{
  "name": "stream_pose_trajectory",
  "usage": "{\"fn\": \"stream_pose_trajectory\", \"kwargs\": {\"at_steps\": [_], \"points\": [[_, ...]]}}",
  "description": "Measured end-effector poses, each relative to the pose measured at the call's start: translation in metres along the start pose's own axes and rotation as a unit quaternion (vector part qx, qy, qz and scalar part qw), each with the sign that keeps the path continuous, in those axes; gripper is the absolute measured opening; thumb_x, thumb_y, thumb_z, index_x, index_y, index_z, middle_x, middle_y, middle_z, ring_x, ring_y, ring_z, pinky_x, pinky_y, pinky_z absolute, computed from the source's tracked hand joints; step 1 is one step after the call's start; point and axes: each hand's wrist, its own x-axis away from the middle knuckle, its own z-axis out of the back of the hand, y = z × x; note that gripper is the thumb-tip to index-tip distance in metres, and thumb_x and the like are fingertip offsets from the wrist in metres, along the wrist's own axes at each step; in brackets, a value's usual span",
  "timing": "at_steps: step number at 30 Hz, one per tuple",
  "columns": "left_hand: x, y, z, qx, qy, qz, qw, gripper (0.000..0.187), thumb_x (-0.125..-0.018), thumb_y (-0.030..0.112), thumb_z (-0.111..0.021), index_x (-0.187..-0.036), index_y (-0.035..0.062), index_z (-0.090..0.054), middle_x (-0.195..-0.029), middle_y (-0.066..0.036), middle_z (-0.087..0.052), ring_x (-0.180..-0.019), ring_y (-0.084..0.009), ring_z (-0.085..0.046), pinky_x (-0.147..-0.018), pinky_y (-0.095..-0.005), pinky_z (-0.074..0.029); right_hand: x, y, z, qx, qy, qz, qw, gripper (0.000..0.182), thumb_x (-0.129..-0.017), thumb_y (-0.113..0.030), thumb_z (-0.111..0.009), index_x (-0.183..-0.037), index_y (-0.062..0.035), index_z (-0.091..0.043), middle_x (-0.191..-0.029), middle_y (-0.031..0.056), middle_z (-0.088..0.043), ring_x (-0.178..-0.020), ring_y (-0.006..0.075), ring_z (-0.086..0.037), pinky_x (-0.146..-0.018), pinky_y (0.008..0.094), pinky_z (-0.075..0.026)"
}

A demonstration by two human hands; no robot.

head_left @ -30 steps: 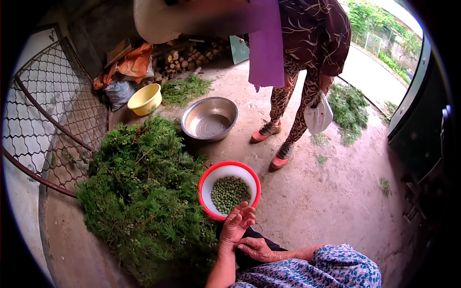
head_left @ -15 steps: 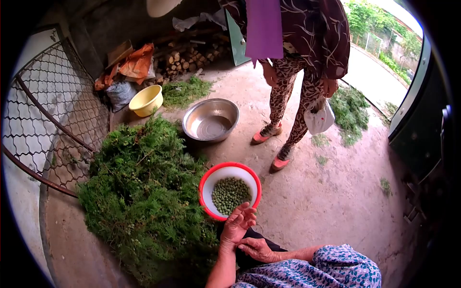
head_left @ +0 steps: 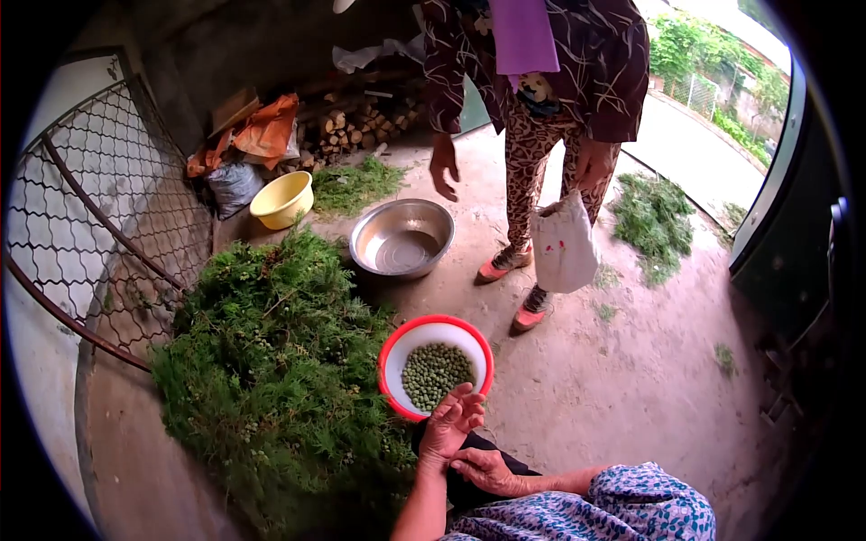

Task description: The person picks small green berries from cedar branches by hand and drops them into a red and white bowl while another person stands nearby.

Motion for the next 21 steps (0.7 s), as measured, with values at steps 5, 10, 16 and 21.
{"fn": "stream_pose_trajectory", "kwargs": {"at_steps": [5,10,16,21], "points": [[0.005,-0.002,0.007,0.001,-0.003,-0.009,1.0,0.051,-0.078,0.024,-0.066,-0.12,0.005,-0.044,-0.109,-0.014,-0.056,-0.087,-0.0194,-0.058,-0.07,-0.03,-0.049,0.002,-0.001,-0.002,0.038,-0.01,0.021,0.999,0.013,-0.085,-0.013,-0.057,-0.093,-0.0035,-0.06,-0.062,0.0036,-0.057,-0.053,0.0098,-0.057,-0.049,0.0239,-0.047],[0.04,0.005,0.012,0.058,-0.042,-0.051,0.996,0.052,-0.079,0.025,-0.065,-0.121,0.005,-0.043,-0.109,-0.016,-0.056,-0.086,-0.0209,-0.059,-0.062,-0.0282,-0.048,0.008,-0.005,-0.008,0.055,0.006,0.031,0.998,0.011,-0.084,-0.012,-0.058,-0.091,-0.0034,-0.059,-0.062,0.0038,-0.057,-0.053,0.0101,-0.057,-0.048,0.0241,-0.047],[0.125,0.002,0.062,0.036,0.046,-0.104,0.993,0.051,-0.081,0.03,-0.062,-0.122,0.007,-0.043,-0.106,-0.015,-0.058,-0.079,-0.0203,-0.06,-0.052,-0.0256,-0.046,0.012,-0.005,-0.007,0.04,0.059,0.008,0.997,0.01,-0.083,-0.014,-0.06,-0.089,-0.0048,-0.059,-0.059,0.0023,-0.055,-0.05,0.0083,-0.054,-0.046,0.0224,-0.044],[0.181,-0.038,0.112,0.035,0.229,-0.078,0.97,0.049,-0.079,0.032,-0.063,-0.12,0.0124,-0.047,-0.103,-0.008,-0.06,-0.072,-0.0171,-0.06,-0.049,-0.0244,-0.042,0.013,-0.002,-0.003,0.03,0.091,0.009,0.995,0.008,-0.083,-0.011,-0.059,-0.088,-0.0042,-0.058,-0.06,0.0015,-0.054,-0.05,0.007,-0.051,-0.047,0.0216,-0.044]]}}
